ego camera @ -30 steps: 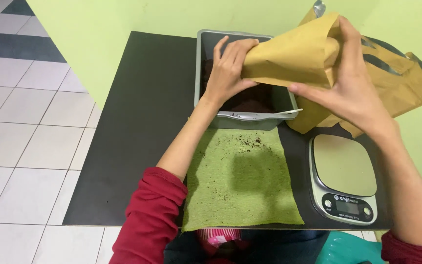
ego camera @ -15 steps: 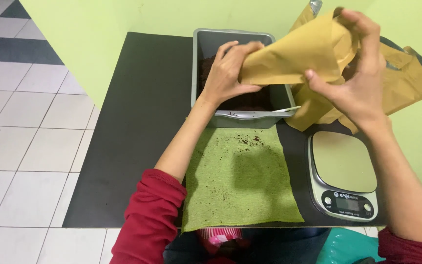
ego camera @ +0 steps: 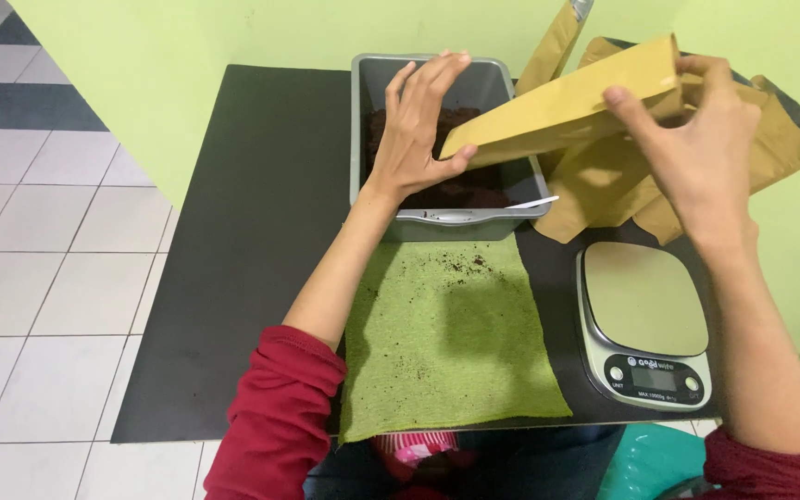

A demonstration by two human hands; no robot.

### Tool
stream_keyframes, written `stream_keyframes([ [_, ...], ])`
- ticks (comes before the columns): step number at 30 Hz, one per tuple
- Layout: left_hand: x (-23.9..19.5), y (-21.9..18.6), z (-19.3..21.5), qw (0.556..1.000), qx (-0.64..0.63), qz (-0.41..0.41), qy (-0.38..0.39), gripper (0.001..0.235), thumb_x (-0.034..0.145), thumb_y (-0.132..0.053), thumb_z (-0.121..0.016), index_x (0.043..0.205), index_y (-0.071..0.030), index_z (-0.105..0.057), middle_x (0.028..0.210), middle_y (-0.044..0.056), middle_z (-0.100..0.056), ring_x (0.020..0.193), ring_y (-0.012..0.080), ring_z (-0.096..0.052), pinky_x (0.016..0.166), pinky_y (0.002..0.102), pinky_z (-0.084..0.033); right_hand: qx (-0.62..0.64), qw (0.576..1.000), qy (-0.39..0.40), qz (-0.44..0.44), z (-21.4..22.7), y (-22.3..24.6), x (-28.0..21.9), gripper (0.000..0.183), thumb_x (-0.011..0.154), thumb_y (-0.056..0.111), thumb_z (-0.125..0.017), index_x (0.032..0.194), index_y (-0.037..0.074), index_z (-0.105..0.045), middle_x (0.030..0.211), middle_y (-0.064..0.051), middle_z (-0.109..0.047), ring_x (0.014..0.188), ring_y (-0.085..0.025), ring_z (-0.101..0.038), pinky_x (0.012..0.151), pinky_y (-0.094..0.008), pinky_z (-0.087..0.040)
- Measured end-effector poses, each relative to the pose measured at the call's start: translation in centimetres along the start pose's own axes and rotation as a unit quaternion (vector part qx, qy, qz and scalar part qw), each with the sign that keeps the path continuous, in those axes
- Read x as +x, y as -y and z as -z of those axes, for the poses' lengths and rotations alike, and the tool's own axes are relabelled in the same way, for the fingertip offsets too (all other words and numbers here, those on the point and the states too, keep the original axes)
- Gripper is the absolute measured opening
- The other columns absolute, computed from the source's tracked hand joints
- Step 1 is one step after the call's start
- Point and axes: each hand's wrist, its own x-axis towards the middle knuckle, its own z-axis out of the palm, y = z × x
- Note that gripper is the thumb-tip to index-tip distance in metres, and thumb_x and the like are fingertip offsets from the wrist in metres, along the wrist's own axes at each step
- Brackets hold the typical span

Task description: Emptying ground coffee from multiple brown paper bags into a plastic bin on a workspace.

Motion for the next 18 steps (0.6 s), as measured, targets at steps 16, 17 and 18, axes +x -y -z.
stream_keyframes([
  [16,0.1,-0.2,-0.3,0.996,0.020,-0.042,0.074,0.089,0.095,-0.075,-0.040,0.160,-0.015,-0.029,0.165,0.007,-0.043,0.156,0.0251,-0.045,0.130,0.052,-0.018,-0.068,0.996,-0.028,0.055,-1.1,-2.1,1.2,0.073,0.121,0.061,-0.081,0.101,-0.008,-0.067,0.089,-0.015,-0.073,0.070,-0.021,-0.062,0.062,-0.040,-0.051],
  [17,0.2,-0.3,-0.2,0.996,0.010,-0.038,0.075,0.089,0.095,-0.075,-0.042,0.160,-0.016,-0.030,0.164,0.007,-0.044,0.156,0.0255,-0.044,0.130,0.053,-0.018,-0.073,0.996,-0.019,0.052,-1.2,-1.8,1.2,0.073,0.118,0.063,-0.080,0.107,-0.009,-0.071,0.088,-0.016,-0.073,0.072,-0.022,-0.064,0.064,-0.040,-0.052],
  [18,0.2,-0.5,0.0,0.997,0.000,-0.033,0.076,0.089,0.094,-0.074,-0.043,0.160,-0.016,-0.030,0.164,0.007,-0.044,0.156,0.0259,-0.044,0.130,0.053,-0.017,-0.079,0.996,-0.009,0.048,-1.3,-1.6,1.2,0.075,0.115,0.065,-0.079,0.113,-0.009,-0.075,0.087,-0.017,-0.074,0.075,-0.022,-0.067,0.066,-0.040,-0.054],
])
